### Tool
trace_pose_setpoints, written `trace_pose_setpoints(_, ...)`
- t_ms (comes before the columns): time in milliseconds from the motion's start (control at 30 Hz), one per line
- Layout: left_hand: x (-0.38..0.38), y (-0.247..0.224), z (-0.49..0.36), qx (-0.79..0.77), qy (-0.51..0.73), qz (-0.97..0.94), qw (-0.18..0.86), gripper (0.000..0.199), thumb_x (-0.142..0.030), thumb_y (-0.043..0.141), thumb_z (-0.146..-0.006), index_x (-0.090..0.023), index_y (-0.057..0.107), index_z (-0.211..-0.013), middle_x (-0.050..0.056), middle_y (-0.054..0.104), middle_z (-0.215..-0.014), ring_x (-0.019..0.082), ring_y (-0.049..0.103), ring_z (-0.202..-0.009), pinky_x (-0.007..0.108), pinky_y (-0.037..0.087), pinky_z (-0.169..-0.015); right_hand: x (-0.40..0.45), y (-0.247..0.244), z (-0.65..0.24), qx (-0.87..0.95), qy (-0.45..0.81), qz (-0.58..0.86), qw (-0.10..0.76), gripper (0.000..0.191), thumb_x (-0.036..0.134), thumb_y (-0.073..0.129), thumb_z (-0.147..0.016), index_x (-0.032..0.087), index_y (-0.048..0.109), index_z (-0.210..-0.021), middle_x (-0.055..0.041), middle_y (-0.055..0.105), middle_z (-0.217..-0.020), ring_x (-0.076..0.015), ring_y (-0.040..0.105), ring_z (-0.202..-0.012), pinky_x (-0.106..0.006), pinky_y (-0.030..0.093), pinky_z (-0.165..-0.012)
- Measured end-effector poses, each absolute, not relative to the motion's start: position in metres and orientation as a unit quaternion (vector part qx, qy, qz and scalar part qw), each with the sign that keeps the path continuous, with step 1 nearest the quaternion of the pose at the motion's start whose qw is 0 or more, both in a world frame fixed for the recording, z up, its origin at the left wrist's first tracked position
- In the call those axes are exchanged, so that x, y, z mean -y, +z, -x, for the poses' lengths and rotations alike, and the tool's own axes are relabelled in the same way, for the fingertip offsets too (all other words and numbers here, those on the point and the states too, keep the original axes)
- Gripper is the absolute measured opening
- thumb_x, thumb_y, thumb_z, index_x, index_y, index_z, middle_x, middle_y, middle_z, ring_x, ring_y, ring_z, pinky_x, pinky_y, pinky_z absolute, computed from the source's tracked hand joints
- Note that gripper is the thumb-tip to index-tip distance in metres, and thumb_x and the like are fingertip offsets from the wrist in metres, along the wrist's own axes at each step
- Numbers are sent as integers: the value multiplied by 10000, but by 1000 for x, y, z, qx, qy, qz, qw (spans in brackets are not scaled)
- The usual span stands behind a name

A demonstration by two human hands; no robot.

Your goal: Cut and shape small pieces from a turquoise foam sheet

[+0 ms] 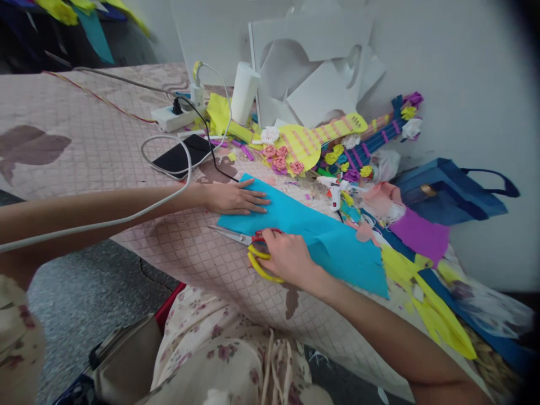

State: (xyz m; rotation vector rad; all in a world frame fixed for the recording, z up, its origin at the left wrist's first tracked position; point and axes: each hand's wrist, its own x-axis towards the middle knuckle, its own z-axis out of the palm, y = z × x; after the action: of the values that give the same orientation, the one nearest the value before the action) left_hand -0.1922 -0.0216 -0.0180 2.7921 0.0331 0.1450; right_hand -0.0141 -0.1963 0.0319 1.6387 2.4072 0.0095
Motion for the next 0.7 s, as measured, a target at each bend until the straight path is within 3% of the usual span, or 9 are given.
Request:
trace_pose_setpoints(233, 22, -14, 193, -21, 58, -984, 167, 484, -347, 339, -956, -309, 347, -1438, 2, 305, -1524, 212, 204, -1429, 414, -78, -1150, 243, 22, -28, -802, -16, -595, 58, 299, 469, 591, -806, 189, 557, -906, -83, 677, -889, -272, 641, -844, -322, 430, -681)
trace_pose_setpoints(400, 25, -6, 190, -28, 70, -987, 139, 511, -362, 398, -943, -267, 343, -1442, 62, 413, -1468, 228, 328, -1378, 419, 86, -1152, 276, 32, -67, -796, -89, -598, 34, 320, 311, 658, -793, 195, 556, -1074, -87, 613, -1052, -253, 589, -979, -348, 459, -805)
trace_pose_setpoints(467, 31, -1, 183, -51, 75, -989, 116, 502, -373, 418, -938, -240, 382, -1421, 84, 452, -1441, 230, 367, -1354, 409, 142, -1139, 283, 41, -76, -793, -109, -599, 25, 309, 299, 647, -815, 203, 560, -1095, -83, 602, -1058, -250, 580, -990, -343, 469, -788)
trace_pose_setpoints(567, 48, 6, 164, -85, 98, -988, 84, 435, -368, 432, -940, -217, 481, -1345, 89, 514, -1388, 242, 445, -1288, 418, 187, -1119, 276, 57, -92, -801, -113, -588, -5, 143, 300, 548, -892, 212, 606, -989, -62, 629, -942, -225, 601, -904, -319, 462, -731)
trace_pose_setpoints(700, 74, 10, 130, -172, 104, -975, 95, 401, -359, 479, -918, -178, 537, -1272, 129, 577, -1284, 292, 520, -1175, 428, 358, -980, 223, 70, -133, -785, -61, -610, -93, 179, 311, 473, -926, 209, 619, -944, -63, 660, -928, -198, 609, -832, -308, 437, -713)
